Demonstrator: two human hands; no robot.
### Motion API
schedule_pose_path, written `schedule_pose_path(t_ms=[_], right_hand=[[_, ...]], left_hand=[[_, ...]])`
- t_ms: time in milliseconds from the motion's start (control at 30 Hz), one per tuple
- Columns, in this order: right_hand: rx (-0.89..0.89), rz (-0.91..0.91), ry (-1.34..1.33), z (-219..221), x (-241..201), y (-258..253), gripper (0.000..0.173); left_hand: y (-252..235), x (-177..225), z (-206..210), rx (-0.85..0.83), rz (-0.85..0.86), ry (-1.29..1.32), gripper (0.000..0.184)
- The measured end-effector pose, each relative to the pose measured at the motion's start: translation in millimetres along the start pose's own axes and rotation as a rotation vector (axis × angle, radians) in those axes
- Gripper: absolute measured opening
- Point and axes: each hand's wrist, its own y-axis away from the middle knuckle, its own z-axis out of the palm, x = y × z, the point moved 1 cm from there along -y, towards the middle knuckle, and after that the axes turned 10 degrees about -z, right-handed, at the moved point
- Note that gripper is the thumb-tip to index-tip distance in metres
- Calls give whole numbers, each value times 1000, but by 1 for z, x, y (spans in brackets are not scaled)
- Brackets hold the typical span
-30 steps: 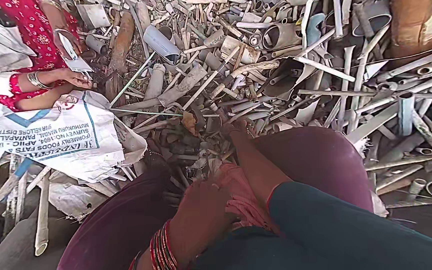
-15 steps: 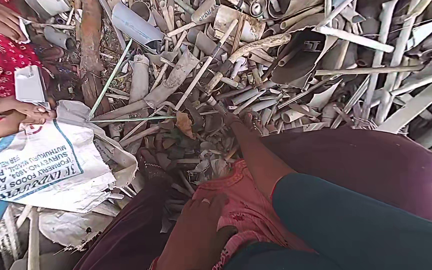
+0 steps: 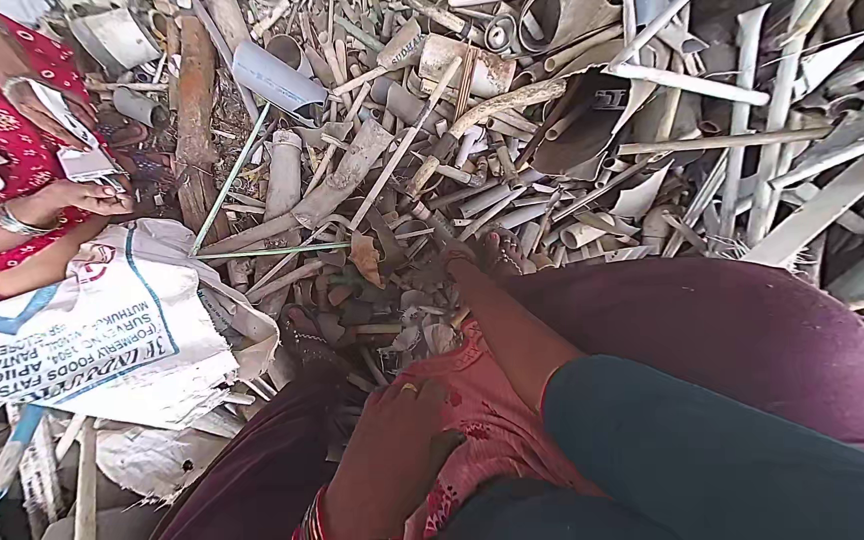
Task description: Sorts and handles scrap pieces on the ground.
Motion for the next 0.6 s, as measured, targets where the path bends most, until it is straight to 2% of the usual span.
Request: schedule_pose_path(t_ms=[100,167,267,400,533,600], right_hand=[[-22,10,188,-21,15,7,53],[-28,-52,288,-47,5,45,51],[-14,-178,277,-80,-22,101,43],[3,-356,424,-100,-58,165,40],[44,-543,465,-124,-81,237,45],[32,-653,533,-127,-88,264,46]], left_hand=[[-9,4,-6,-129,-161,-132,58],[-20,-4,-5,-160,-253,-191,57],[-40,-32,-5,-150,-292,-152,56],[-46,-56,-6,33,-329,-20,57],[-26,-40,4,331,-151,238,63],[-16,-29,13,421,-55,362,63]])
